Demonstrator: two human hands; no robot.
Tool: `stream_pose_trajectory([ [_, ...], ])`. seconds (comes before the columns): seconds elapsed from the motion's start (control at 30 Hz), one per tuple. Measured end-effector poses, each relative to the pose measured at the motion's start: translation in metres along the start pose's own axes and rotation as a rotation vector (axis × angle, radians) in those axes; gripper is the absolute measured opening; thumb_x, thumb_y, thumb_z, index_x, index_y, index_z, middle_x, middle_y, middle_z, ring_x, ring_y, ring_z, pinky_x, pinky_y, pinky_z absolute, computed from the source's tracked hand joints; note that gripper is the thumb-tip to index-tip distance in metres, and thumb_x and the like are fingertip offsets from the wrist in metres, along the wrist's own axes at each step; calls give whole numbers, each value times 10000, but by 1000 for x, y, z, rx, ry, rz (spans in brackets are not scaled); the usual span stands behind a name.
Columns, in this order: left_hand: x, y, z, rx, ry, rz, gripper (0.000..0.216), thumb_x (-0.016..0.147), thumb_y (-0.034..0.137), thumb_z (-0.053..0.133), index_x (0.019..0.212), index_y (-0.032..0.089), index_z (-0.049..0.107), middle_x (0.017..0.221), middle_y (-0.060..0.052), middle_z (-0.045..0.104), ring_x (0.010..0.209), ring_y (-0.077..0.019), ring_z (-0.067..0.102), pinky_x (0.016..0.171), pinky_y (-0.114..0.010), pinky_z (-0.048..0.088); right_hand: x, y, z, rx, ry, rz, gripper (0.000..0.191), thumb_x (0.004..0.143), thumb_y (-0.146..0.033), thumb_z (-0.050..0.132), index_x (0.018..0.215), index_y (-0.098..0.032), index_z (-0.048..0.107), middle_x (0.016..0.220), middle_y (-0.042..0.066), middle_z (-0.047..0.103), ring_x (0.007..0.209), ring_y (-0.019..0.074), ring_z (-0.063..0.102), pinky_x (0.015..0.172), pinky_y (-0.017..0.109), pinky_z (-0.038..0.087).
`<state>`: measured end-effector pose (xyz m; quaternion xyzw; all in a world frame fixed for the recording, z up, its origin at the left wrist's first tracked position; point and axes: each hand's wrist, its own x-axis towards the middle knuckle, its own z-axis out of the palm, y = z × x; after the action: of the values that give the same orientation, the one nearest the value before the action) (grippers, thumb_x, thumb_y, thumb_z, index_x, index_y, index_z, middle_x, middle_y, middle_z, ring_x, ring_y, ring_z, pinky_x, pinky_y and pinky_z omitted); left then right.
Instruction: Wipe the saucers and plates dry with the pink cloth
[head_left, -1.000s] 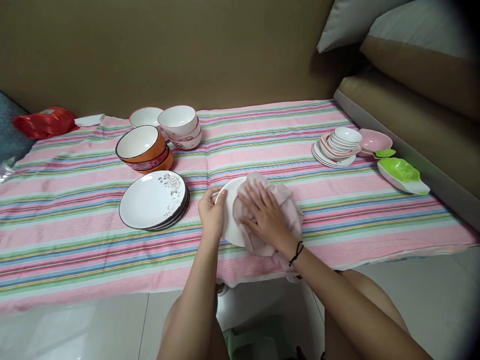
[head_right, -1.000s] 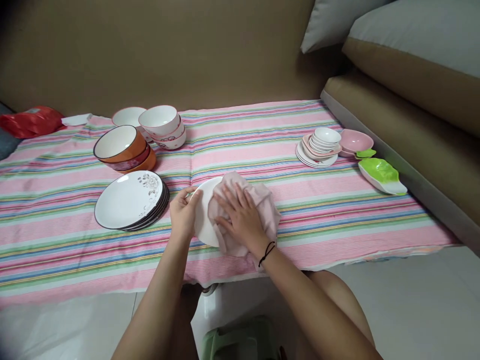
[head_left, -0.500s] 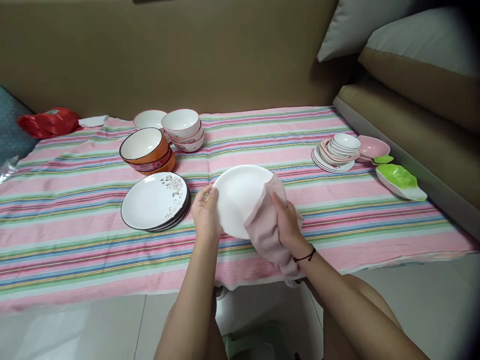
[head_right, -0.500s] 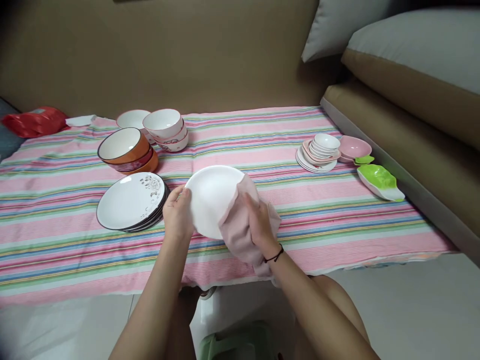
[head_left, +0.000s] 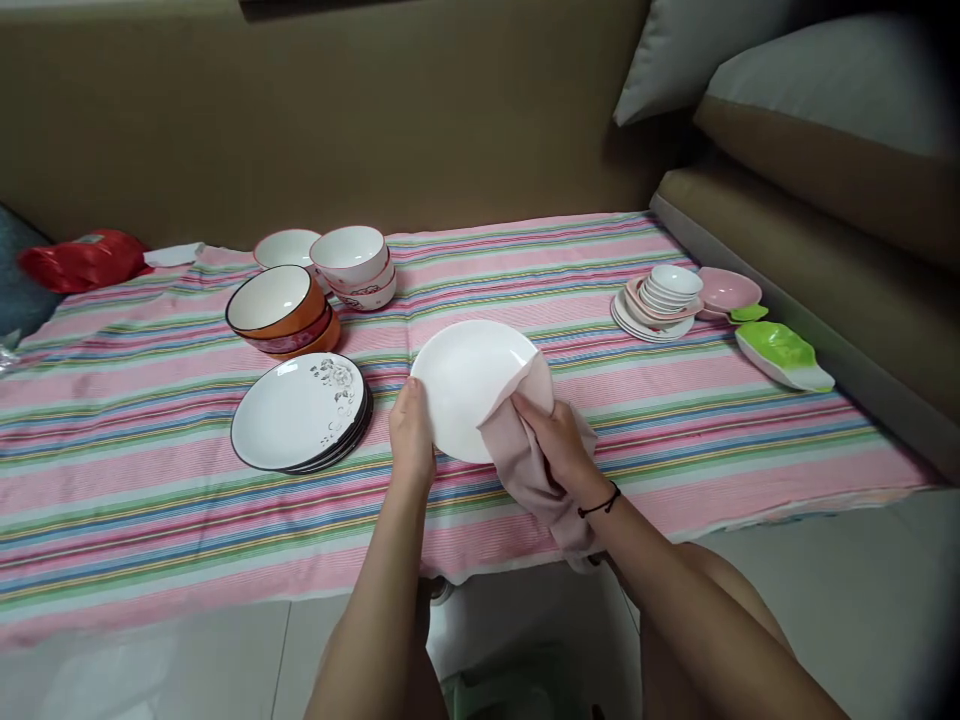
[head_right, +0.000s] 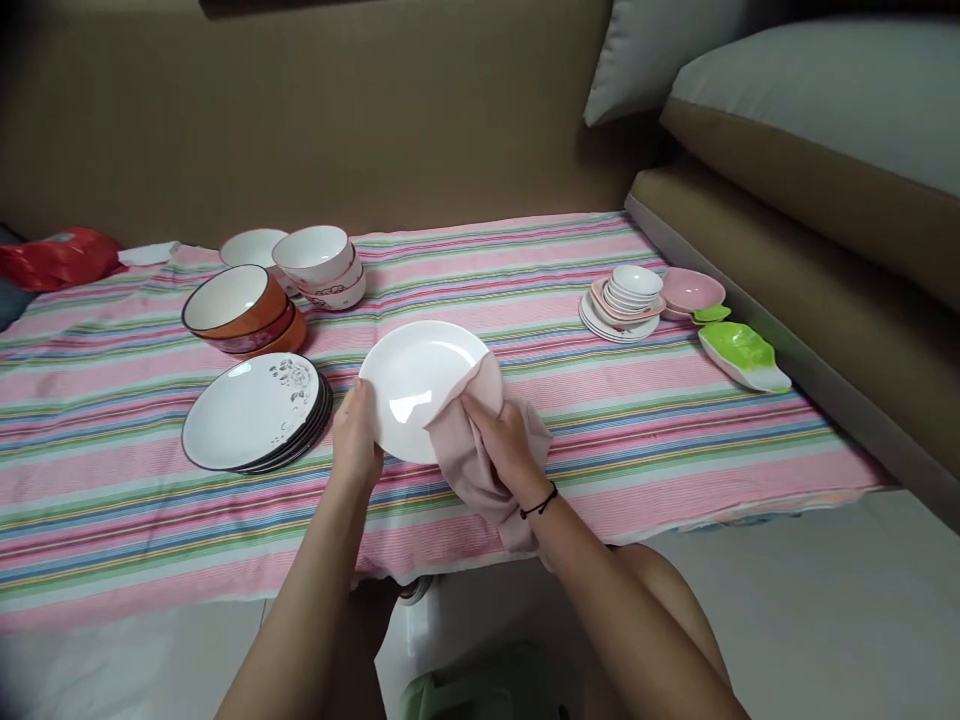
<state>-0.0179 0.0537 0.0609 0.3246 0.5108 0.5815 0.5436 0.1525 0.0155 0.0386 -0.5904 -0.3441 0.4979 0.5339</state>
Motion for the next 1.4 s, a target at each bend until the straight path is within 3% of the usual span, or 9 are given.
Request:
stream_pose_trajectory([
  [0.1, 3, 0, -2, 68, -17, 22, 462, 767, 563, 612, 988, 161, 674, 925, -65, 692, 786, -182, 625, 620, -235, 478, 5, -9, -10, -39, -33, -23, 408, 695, -539, 693, 770, -145, 617, 681, 18, 605, 674, 186, 551, 571, 267, 412],
  [0.27, 7, 16, -11, 115, -171, -122, 471, 734, 532, 659, 971, 127, 690, 789, -68, 703, 672, -186, 625, 558, -248, 463, 11, -24, -26, -136, -141, -60, 413, 704, -516, 688, 842, -131, 632, 806, 45, 635, 744, 198, 555, 603, 269, 416],
  [0.6, -6, 25, -14, 320, -756, -471, 299, 734, 445, 691, 697, 148, 691, 687, -53, 688, 537, -142, 575, 478, -229, 433, 8, -25, -22, -554, -411, -147, 411, 714, -536, 644, 617, -147, 553, 592, -21, 480, 560, 113, 409, 501, 229, 300],
  [0.73, -5, 27, -11, 281, -640, -431, 305, 722, 446, 699, 711, 140, 693, 668, -64, 693, 525, -165, 599, 461, -241, 436, 7, -26, -14, -495, -334, -177, 400, 755, -537, 610, 654, -153, 558, 612, -20, 506, 590, 127, 442, 525, 234, 324],
  [0.9, 3, 23, -6, 16, -243, -267, 392, 685, 449, 727, 867, 103, 701, 731, -97, 714, 588, -208, 654, 521, -278, 502, 14, -20, -19, -216, -148, -154, 358, 781, -504, 611, 864, -157, 620, 801, 24, 638, 744, 187, 561, 627, 266, 423],
  [1.03, 11, 5, 2, -190, 42, -160, 420, 735, 439, 690, 1025, 137, 667, 943, -98, 721, 788, -213, 681, 652, -280, 542, 11, -13, -11, -103, -48, -85, 372, 783, -492, 616, 969, -170, 616, 898, 47, 661, 839, 217, 592, 684, 296, 457],
  [1.1, 11, -2, 7, -265, 47, -179, 396, 775, 397, 661, 1100, 171, 638, 1054, -86, 702, 847, -194, 673, 648, -249, 540, 4, -10, -1, -74, -40, -63, 358, 774, -474, 632, 963, -172, 607, 888, 47, 658, 826, 215, 595, 663, 293, 458],
  [1.27, 3, -1, 18, -358, -147, -245, 400, 756, 183, 638, 1153, 187, 600, 1091, -60, 688, 827, -158, 662, 574, -197, 516, -12, -4, 22, 107, -110, -84, 324, 767, -444, 655, 959, -189, 601, 915, 36, 663, 813, 190, 601, 678, 278, 461],
  [1.4, 3, 5, 16, -287, -185, -223, 452, 699, 168, 665, 1146, 182, 602, 1054, -45, 699, 821, -162, 660, 590, -209, 520, -8, -4, 15, 49, -74, -37, 309, 723, -468, 699, 758, -188, 574, 612, -23, 553, 566, 143, 504, 519, 250, 383],
])
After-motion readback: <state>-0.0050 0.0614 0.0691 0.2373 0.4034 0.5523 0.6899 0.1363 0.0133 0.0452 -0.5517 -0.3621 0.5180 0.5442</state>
